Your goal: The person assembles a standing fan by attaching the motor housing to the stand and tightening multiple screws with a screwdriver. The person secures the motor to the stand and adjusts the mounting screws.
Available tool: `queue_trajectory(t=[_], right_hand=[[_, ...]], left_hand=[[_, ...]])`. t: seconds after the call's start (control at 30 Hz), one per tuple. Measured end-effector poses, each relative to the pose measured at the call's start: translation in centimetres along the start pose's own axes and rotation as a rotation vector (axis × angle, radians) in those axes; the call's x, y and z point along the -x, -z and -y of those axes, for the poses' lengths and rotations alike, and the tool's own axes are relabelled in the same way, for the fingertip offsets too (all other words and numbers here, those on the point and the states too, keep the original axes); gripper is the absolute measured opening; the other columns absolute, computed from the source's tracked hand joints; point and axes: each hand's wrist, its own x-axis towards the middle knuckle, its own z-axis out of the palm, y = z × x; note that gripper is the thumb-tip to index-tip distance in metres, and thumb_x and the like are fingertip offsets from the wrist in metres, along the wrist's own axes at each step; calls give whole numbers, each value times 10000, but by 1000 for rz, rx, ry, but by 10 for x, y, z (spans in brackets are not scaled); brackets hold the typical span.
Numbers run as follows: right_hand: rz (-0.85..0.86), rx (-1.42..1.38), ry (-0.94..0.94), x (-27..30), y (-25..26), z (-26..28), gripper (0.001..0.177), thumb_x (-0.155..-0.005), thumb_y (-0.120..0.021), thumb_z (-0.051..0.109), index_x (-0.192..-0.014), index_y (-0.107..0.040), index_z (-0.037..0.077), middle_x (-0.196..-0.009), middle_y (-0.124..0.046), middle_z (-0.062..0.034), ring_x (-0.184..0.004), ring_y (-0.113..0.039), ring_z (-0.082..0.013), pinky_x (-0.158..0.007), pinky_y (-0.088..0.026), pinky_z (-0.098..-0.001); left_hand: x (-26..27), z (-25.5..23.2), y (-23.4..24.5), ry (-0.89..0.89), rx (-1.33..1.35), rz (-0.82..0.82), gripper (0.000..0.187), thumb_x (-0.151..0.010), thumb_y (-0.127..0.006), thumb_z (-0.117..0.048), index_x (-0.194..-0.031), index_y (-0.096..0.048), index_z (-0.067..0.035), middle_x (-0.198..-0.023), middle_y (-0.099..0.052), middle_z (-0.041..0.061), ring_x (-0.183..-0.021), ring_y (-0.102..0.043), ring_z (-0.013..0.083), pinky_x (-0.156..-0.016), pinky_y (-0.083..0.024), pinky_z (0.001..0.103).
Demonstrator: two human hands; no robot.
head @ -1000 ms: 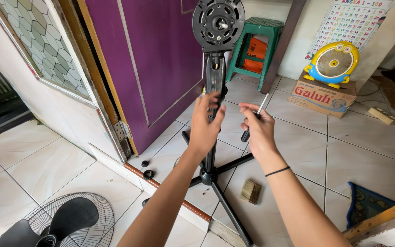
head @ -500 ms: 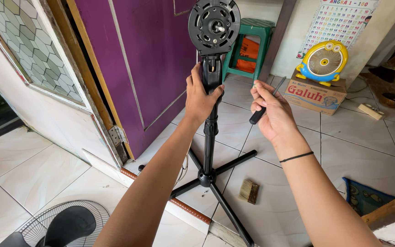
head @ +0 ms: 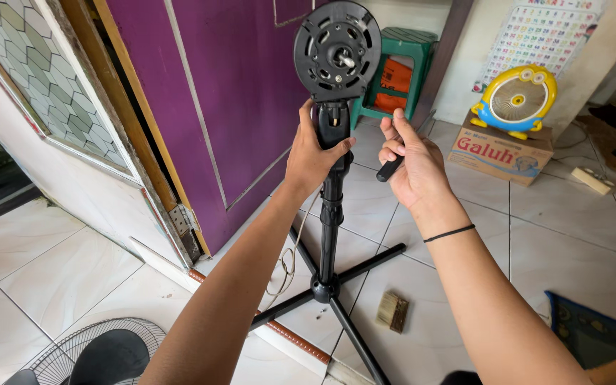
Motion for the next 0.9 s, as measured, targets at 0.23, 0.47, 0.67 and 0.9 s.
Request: queue_trajectory(t=[0.23, 0.47, 0.67, 0.9], right_hand=[[55, 27, 74, -33, -1, -1, 161, -944, -769, 228, -930, -665, 105, -937, -689, -23, -569, -412, -40, -560, -383, -223], [51, 11, 101, -61, 0, -2, 149, -932, -775, 222, -921, -673, 114, -918, -690, -17, -568, -415, -38, -558, -383, -221], [44, 43, 133, -56, 2, 10, 177, -944, -781, 220, -896, -651, 110, -874, -659, -11, -573, -419, -38, -542, -365, -221], [64, 228, 304, -32, -8, 15, 156, -927, -791, 184, -958, -706, 57, -903, -698, -51, -589, -412, -28, -552, -368, -222]], left_hand=[[-13, -5, 8, -63, -116, 44, 864, -774, -850, -427, -1419, -373, -107, -1271, -657, 163, -1166, -674, 346, -943, -551, 482], [-19, -19, 16, -72, -172, 87, 856, -750, -799, -435, -1422, -359, -138, -1159, -708, 135, -1039, -718, 340, -874, -564, 481], [-19, -19, 10, -101, -133, 54, 830, -788, -776, -423, -1447, -357, -144, -1198, -701, 132, -1057, -712, 342, -900, -561, 477], [-8, -19, 5, -78, -141, -31, 860, -837, -790, -417, -1454, -305, -66, -1309, -497, 147, -1183, -615, 319, -929, -563, 449]])
